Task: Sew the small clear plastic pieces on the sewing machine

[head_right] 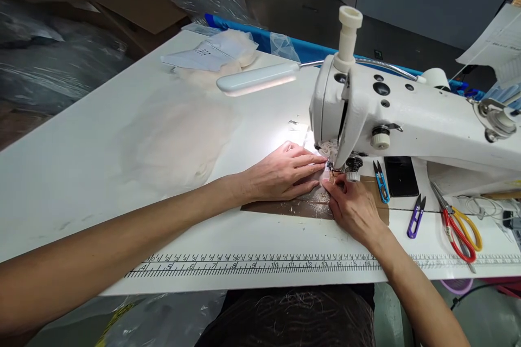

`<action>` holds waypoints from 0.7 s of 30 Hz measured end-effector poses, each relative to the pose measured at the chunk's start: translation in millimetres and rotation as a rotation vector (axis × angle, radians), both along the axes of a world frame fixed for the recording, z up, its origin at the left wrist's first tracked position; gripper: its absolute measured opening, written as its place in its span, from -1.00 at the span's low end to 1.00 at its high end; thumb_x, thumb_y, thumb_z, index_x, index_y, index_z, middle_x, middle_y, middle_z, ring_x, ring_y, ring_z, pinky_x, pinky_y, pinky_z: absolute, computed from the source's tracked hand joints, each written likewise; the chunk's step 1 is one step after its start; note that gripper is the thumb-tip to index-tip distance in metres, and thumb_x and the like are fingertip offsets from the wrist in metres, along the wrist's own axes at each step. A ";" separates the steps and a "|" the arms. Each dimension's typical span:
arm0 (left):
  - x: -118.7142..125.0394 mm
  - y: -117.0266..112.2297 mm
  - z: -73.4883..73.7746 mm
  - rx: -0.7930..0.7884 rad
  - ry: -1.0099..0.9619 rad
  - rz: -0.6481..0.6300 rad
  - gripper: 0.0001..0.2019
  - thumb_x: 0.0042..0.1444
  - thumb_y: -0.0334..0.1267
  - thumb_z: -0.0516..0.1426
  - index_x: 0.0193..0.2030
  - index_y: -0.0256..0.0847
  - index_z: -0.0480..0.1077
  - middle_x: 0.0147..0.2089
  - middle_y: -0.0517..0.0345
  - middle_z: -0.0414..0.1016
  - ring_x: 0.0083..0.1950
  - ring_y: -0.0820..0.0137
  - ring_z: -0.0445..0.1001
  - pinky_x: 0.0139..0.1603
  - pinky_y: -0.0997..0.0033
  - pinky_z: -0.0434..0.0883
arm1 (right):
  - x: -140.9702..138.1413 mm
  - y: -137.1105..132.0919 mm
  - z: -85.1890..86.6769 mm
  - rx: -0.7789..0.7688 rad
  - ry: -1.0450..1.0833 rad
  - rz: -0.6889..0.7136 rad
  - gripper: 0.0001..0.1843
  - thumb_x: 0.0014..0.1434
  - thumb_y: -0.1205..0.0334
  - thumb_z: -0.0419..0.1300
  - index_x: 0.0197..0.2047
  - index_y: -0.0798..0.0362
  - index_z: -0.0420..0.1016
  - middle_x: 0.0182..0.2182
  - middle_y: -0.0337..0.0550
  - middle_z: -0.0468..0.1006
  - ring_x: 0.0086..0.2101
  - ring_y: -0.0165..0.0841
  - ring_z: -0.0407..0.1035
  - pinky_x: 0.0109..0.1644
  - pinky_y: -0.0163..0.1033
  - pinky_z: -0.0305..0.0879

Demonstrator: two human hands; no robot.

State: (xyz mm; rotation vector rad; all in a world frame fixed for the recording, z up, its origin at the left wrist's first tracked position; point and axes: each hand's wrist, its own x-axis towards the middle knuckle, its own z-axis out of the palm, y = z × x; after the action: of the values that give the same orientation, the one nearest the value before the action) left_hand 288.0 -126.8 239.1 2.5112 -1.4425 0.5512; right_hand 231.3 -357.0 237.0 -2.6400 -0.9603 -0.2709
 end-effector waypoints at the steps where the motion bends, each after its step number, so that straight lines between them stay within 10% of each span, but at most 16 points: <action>1: -0.1 -0.2 -0.2 0.004 0.000 0.003 -0.62 0.40 -0.14 -0.13 0.01 -0.28 0.43 0.09 -0.05 0.52 -0.03 0.23 0.46 -0.12 0.19 0.33 | -0.2 0.2 0.3 0.001 0.008 -0.006 -0.62 0.27 0.36 0.06 0.12 -0.01 0.45 -0.13 0.01 0.41 -0.27 -0.27 0.33 -0.29 -0.19 0.41; 21: 3.4 -1.1 2.6 -0.012 0.035 -0.038 -0.70 0.37 -0.17 -0.06 0.00 -0.21 0.44 0.10 0.01 0.53 -0.04 0.25 0.50 0.05 0.06 0.31 | -0.5 -0.2 1.2 0.089 0.109 -0.069 -0.62 0.28 0.35 0.06 0.10 -0.08 0.51 -0.12 -0.04 0.42 -0.23 -0.27 0.38 -0.16 -0.14 0.49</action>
State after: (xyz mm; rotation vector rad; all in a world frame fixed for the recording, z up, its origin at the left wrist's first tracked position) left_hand 291.4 -127.9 241.8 2.4665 -1.4661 0.5054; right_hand 230.8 -357.3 238.3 -2.5803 -0.8051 -0.1790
